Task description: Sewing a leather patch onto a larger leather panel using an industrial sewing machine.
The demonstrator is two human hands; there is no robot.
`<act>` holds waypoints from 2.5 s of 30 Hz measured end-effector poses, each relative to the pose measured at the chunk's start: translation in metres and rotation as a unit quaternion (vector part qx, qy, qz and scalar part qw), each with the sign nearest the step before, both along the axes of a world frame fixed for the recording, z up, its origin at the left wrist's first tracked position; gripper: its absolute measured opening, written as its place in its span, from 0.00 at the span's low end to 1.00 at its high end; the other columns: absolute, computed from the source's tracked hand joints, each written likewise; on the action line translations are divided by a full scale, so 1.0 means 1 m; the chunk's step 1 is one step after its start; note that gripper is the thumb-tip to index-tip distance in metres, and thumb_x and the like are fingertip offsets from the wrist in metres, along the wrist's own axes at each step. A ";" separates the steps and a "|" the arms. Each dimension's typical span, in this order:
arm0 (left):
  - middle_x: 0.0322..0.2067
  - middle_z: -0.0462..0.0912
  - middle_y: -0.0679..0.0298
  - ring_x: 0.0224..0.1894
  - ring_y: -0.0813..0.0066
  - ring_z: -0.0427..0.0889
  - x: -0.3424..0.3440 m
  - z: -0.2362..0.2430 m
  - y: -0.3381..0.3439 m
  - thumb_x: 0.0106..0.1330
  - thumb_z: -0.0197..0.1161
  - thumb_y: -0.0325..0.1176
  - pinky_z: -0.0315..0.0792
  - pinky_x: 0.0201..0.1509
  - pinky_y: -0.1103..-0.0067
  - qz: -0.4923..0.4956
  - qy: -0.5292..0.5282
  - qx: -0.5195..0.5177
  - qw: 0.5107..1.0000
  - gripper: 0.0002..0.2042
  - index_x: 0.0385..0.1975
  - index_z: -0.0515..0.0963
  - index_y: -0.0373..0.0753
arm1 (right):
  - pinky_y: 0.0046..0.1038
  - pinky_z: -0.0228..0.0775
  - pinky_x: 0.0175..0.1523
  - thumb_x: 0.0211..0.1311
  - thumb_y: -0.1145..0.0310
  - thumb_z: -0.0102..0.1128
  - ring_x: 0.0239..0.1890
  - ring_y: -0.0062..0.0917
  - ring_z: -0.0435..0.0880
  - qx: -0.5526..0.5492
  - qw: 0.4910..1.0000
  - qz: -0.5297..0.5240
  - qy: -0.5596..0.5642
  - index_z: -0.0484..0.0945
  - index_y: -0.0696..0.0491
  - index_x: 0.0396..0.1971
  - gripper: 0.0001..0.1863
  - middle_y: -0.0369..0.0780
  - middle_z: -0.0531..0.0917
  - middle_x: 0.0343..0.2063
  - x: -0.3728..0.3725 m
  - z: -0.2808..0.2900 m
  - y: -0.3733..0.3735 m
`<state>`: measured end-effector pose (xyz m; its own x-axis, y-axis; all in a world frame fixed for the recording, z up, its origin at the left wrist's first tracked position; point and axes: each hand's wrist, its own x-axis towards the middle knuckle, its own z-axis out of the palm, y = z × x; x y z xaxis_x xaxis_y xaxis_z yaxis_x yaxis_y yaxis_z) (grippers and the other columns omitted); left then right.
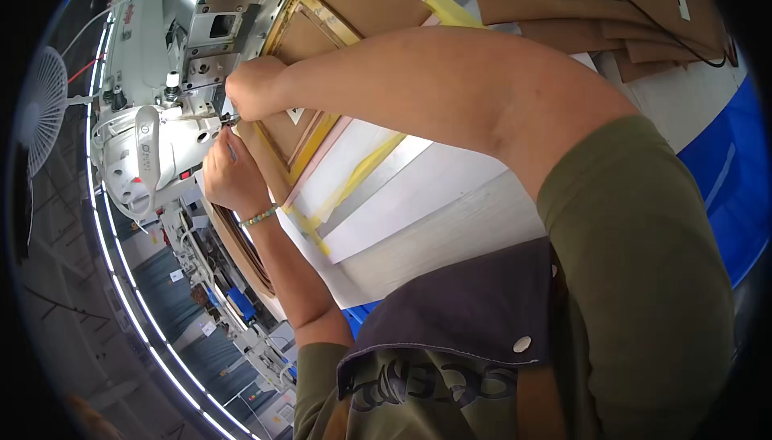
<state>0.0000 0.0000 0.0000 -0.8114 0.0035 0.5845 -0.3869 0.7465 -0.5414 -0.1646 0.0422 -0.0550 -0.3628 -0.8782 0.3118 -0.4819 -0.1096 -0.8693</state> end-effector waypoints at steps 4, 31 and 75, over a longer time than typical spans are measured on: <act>0.22 0.79 0.68 0.25 0.70 0.79 -0.002 -0.011 0.003 0.63 0.71 0.29 0.74 0.26 0.75 -0.009 0.011 0.020 1.000 0.04 0.36 0.84 0.43 | 0.40 0.78 0.41 0.49 0.71 0.60 0.36 0.38 0.88 0.023 1.000 0.001 0.013 0.88 0.49 0.29 0.09 0.43 0.87 0.28 -0.002 -0.007 0.006; 0.26 0.86 0.67 0.27 0.69 0.83 -0.001 -0.013 -0.003 0.63 0.72 0.29 0.76 0.31 0.74 0.008 0.039 0.019 0.999 0.02 0.34 0.86 0.41 | 0.44 0.78 0.40 0.54 0.69 0.59 0.34 0.44 0.86 -0.017 1.000 -0.011 0.002 0.85 0.51 0.23 0.07 0.45 0.86 0.27 0.001 -0.005 -0.003; 0.28 0.87 0.66 0.27 0.68 0.83 -0.001 -0.005 -0.001 0.62 0.72 0.28 0.76 0.32 0.74 0.009 0.017 0.014 1.000 0.03 0.33 0.86 0.40 | 0.44 0.78 0.42 0.53 0.69 0.58 0.35 0.44 0.86 0.004 1.000 -0.001 0.025 0.86 0.50 0.26 0.07 0.45 0.86 0.28 0.001 -0.003 -0.005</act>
